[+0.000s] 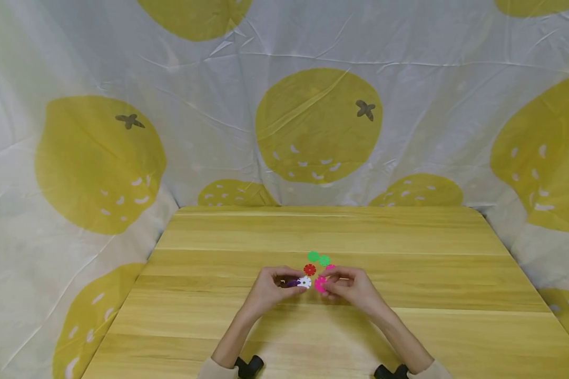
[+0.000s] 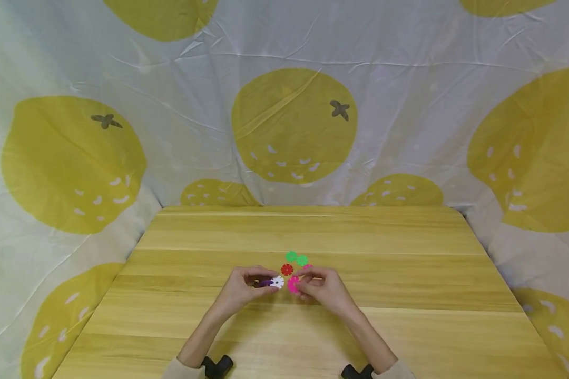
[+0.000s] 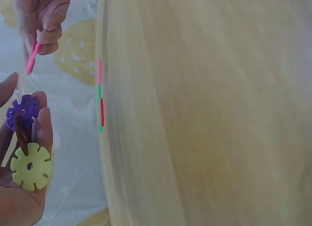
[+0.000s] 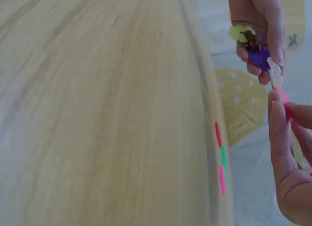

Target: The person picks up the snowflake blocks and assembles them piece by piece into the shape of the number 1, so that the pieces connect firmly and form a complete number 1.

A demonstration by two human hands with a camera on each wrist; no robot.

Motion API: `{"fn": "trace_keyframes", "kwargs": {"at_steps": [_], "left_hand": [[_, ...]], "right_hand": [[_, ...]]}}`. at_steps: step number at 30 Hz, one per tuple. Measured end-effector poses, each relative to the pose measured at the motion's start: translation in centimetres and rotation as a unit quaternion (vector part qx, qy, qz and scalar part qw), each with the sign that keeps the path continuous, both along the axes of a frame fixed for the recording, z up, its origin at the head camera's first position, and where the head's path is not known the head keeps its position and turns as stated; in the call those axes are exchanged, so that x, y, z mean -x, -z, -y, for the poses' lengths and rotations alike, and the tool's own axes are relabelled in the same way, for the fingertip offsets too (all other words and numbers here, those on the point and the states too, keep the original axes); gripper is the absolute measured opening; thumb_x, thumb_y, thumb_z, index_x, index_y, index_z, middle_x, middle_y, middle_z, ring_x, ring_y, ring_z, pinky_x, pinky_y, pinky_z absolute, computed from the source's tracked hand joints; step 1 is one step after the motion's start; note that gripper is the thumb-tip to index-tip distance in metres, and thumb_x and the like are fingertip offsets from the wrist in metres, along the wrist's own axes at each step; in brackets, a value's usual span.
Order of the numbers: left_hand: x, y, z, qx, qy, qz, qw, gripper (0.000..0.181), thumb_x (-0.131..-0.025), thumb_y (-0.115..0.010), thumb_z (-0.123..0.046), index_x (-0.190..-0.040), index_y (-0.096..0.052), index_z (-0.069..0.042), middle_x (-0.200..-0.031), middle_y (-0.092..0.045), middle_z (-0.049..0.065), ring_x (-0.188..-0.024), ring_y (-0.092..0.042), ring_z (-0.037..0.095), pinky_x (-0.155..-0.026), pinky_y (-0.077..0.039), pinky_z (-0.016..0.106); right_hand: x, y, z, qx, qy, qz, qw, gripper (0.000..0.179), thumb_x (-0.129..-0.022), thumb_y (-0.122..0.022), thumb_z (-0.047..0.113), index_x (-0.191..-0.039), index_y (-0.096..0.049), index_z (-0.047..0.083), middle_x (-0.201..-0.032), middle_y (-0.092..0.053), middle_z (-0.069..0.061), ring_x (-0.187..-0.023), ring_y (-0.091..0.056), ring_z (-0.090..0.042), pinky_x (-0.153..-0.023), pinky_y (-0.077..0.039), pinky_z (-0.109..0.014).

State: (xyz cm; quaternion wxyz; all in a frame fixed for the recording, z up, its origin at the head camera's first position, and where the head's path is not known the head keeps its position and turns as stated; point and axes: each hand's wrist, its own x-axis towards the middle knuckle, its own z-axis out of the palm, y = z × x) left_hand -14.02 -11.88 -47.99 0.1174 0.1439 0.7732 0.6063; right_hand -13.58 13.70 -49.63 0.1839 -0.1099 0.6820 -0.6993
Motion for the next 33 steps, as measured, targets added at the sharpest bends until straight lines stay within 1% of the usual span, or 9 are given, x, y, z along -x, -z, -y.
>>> {"fn": "trace_keyframes", "kwargs": {"at_steps": [4, 10, 12, 17, 20, 26, 30, 33], "left_hand": [[0.0, 0.0, 0.0, 0.004, 0.009, 0.000, 1.0000, 0.026, -0.087, -0.085, -0.013, -0.112, -0.080, -0.008, -0.113, -0.077, 0.015, -0.094, -0.072, 0.014, -0.076, -0.059, 0.021], [0.1, 0.0, 0.0, 0.011, 0.018, 0.000, 0.9998, 0.027, -0.087, -0.085, -0.014, -0.113, -0.079, -0.008, -0.112, -0.076, 0.014, -0.094, -0.071, 0.016, -0.076, -0.059, 0.021], [0.1, 0.0, 0.0, 0.014, 0.019, 0.000, 0.9997, 0.028, -0.086, -0.086, -0.015, -0.113, -0.080, -0.009, -0.111, -0.076, 0.013, -0.094, -0.071, 0.016, -0.076, -0.059, 0.021], [0.1, 0.0, 0.0, 0.015, 0.019, -0.002, 0.9997, 0.027, -0.085, -0.087, -0.017, -0.110, -0.081, -0.011, -0.110, -0.077, 0.012, -0.093, -0.071, 0.016, -0.076, -0.059, 0.022], [0.1, 0.0, 0.0, 0.017, 0.020, -0.006, 0.9996, 0.025, -0.085, -0.087, -0.017, -0.108, -0.081, -0.011, -0.108, -0.078, 0.012, -0.092, -0.071, 0.015, -0.075, -0.058, 0.022], [0.1, -0.4, 0.1, 0.016, 0.028, -0.010, 0.9994, 0.023, -0.086, -0.086, -0.014, -0.108, -0.082, -0.010, -0.103, -0.077, 0.013, -0.087, -0.070, 0.013, -0.073, -0.058, 0.022], [0.0, -0.5, 0.2, 0.015, 0.033, -0.012, 0.9993, 0.023, -0.086, -0.085, -0.012, -0.108, -0.082, -0.009, -0.100, -0.076, 0.014, -0.084, -0.069, 0.013, -0.071, -0.058, 0.022], [-0.1, -0.7, 0.1, 0.018, 0.035, -0.015, 0.9991, 0.022, -0.085, -0.085, -0.013, -0.106, -0.082, -0.009, -0.098, -0.076, 0.014, -0.083, -0.068, 0.012, -0.070, -0.057, 0.022]], "right_hand": [[-0.1, -0.1, 0.1, 0.016, 0.005, -0.013, 0.9998, 0.037, -0.096, -0.072, 0.005, -0.128, -0.064, -0.012, -0.097, -0.069, -0.005, -0.089, -0.078, -0.020, -0.084, -0.063, -0.042], [-0.3, 0.2, 0.4, 0.023, 0.006, -0.028, 0.9993, 0.035, -0.096, -0.073, 0.005, -0.125, -0.065, -0.011, -0.097, -0.069, -0.007, -0.090, -0.078, -0.021, -0.083, -0.063, -0.039], [-0.4, 0.2, 0.5, 0.023, 0.009, -0.030, 0.9992, 0.034, -0.096, -0.073, 0.006, -0.125, -0.066, -0.011, -0.099, -0.070, -0.011, -0.090, -0.078, -0.021, -0.083, -0.063, -0.040], [-0.5, 0.1, 0.9, 0.015, 0.013, -0.044, 0.9988, 0.033, -0.096, -0.073, 0.007, -0.125, -0.067, -0.009, -0.109, -0.072, -0.027, -0.093, -0.078, -0.026, -0.085, -0.062, -0.044], [-0.5, 0.0, 1.0, 0.009, 0.012, -0.059, 0.9981, 0.032, -0.096, -0.073, 0.007, -0.123, -0.068, -0.009, -0.112, -0.071, -0.031, -0.093, -0.078, -0.029, -0.085, -0.061, -0.046], [-0.7, -0.1, 1.2, 0.011, 0.012, -0.082, 0.9965, 0.029, -0.097, -0.072, 0.007, -0.121, -0.070, -0.010, -0.112, -0.072, -0.032, -0.095, -0.078, -0.033, -0.085, -0.060, -0.048], [-0.8, -0.2, 1.3, 0.007, 0.016, -0.093, 0.9955, 0.028, -0.097, -0.072, 0.007, -0.119, -0.072, -0.009, -0.113, -0.073, -0.031, -0.094, -0.078, -0.029, -0.085, -0.060, -0.048], [-0.9, -0.3, 1.4, 0.005, 0.018, -0.102, 0.9946, 0.026, -0.096, -0.073, 0.008, -0.117, -0.074, -0.008, -0.112, -0.074, -0.030, -0.093, -0.078, -0.031, -0.084, -0.060, -0.049]]}}
